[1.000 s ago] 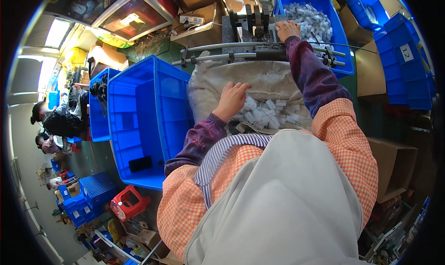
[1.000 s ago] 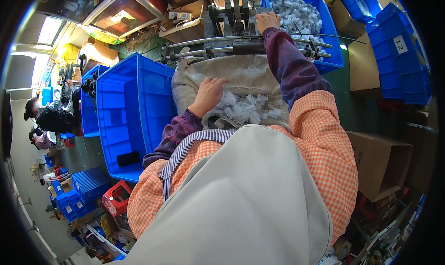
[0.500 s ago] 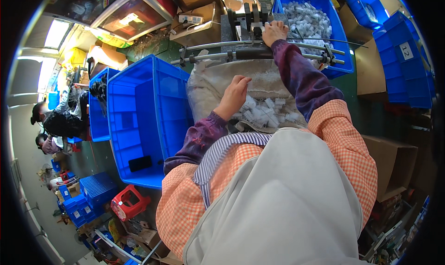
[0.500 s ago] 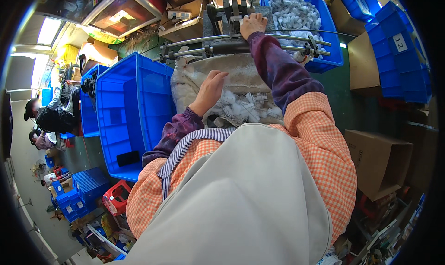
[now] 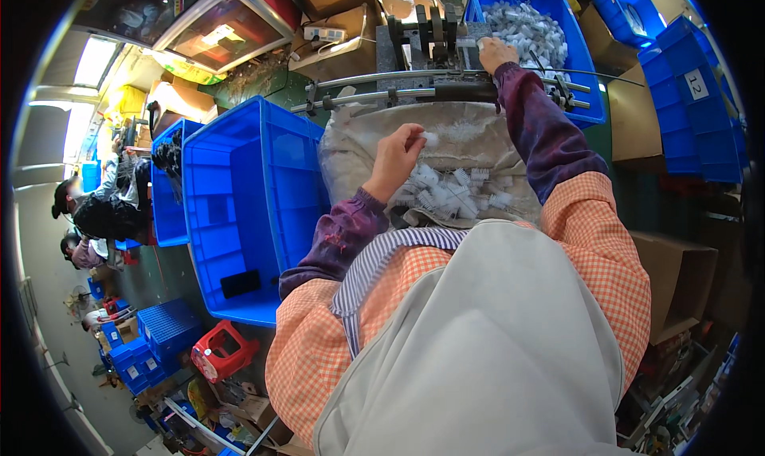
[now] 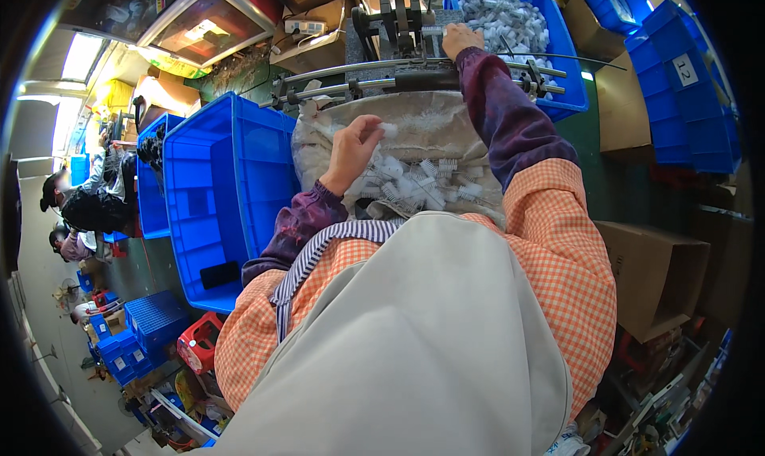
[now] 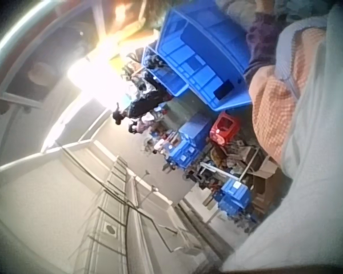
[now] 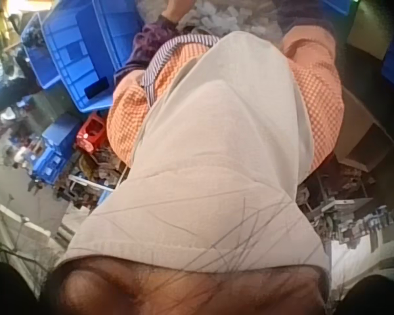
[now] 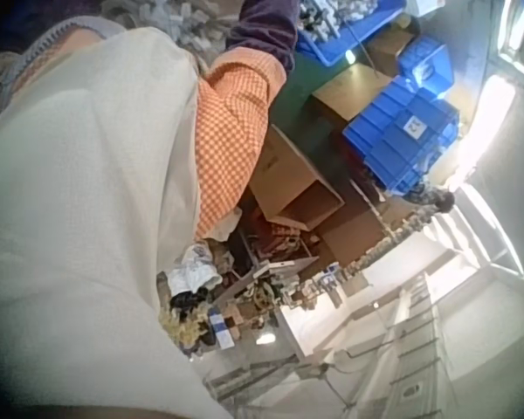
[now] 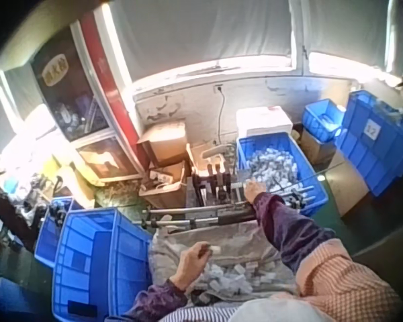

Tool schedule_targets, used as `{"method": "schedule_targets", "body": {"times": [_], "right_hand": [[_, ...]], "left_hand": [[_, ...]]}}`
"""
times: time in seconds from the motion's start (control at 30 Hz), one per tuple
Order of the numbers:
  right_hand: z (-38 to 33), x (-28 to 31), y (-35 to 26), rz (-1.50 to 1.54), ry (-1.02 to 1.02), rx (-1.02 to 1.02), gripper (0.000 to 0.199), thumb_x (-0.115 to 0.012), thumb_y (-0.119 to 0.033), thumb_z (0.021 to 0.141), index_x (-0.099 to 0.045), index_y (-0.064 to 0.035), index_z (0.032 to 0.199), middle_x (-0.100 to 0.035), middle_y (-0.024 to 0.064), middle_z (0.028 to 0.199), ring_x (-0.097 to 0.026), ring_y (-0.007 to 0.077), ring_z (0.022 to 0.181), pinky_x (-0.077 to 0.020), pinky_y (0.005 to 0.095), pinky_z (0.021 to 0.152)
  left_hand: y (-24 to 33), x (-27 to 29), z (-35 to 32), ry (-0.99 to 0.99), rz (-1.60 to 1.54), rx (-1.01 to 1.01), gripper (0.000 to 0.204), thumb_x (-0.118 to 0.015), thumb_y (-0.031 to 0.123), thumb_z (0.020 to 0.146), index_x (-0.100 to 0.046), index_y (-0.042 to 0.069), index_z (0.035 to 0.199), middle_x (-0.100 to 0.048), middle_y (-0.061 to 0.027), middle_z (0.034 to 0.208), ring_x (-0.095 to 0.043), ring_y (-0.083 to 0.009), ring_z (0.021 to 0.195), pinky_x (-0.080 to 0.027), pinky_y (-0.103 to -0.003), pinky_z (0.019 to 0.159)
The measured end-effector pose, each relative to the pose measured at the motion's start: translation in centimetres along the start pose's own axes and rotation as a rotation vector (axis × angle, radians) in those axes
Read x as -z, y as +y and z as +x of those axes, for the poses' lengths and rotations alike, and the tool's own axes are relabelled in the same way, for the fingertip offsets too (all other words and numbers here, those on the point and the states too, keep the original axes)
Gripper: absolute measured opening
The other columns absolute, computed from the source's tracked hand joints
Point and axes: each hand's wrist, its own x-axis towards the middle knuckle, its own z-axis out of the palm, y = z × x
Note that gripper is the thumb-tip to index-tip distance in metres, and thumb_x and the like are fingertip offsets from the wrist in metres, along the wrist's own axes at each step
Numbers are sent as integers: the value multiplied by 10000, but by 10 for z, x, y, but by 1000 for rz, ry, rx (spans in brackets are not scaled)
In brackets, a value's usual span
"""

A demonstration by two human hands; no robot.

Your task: The person repeatedly picks up small white cotton-like pieces from a cloth on a table and places them into a blue bin. The person handles the pieces one at a time throughout the clip.

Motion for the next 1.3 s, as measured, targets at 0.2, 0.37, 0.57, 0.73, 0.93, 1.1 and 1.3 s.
{"method": "schedule_targets", "body": {"times": [0.2, 0.37, 0.57, 0.73, 0.93, 1.1, 1.3], "right_hand": [[5, 58, 18, -242, -30, -96, 258, -446, -298, 838, -592, -138, 976, -617, 112, 982, -606, 270, 911, -421, 438, 788], [-36, 70, 41, -60, 209, -20, 277, -499, -314, 827, -583, -97, 976, -621, 121, 977, -609, 307, 873, -454, 429, 750], [-107, 80, -32, 871, -534, 646, 216, -535, -173, 845, -590, -11, 977, -639, 105, 941, -608, 229, 883, -459, 365, 766], [-43, 26, -18, 317, 195, 381, 134, -502, -133, 800, -612, -92, 864, -630, 71, 873, -577, 305, 809, -452, 393, 725], [-6, -10, -18, -38, 277, 228, 131, -491, -181, 789, -597, -163, 863, -612, 37, 911, -500, 234, 983, -395, 389, 803], [0, -16, -19, -19, 270, 250, 121, -498, -186, 781, -584, -158, 861, -614, 27, 948, -484, 240, 1022, -375, 406, 826], [2, -21, -17, 38, 295, 245, 113, -499, -196, 784, -578, -160, 857, -620, 21, 942, -494, 230, 1018, -358, 402, 825]], "left_hand": [[13, -5, 12, 11, -20, -49, 184, -605, 35, 796, -579, -13, 972, -662, -104, 821, -653, -150, 782, -492, -235, 665], [22, -15, 28, 39, -23, -109, 175, -611, 36, 798, -583, -13, 963, -662, -101, 813, -654, -144, 771, -492, -227, 661], [17, -27, 49, 59, -70, -100, 276, -652, 96, 780, -560, 7, 1024, -646, -131, 899, -651, -174, 790, -497, -248, 668], [-32, -30, 8, -131, 519, -245, 438, -671, 285, 754, -532, 60, 1103, -584, -131, 1073, -578, -276, 967, -455, -368, 821], [-51, -23, -35, -542, 915, -237, 273, -642, 251, 696, -612, 130, 939, -586, -61, 941, -559, -253, 910, -425, -405, 757], [-59, -26, -37, -499, 871, -266, 107, -602, 219, 721, -630, 127, 768, -601, -39, 841, -582, -220, 848, -436, -383, 698], [-50, -15, -31, -532, 664, -208, 150, -583, 232, 751, -631, 96, 792, -597, -83, 811, -576, -284, 828, -449, -395, 707]]}}
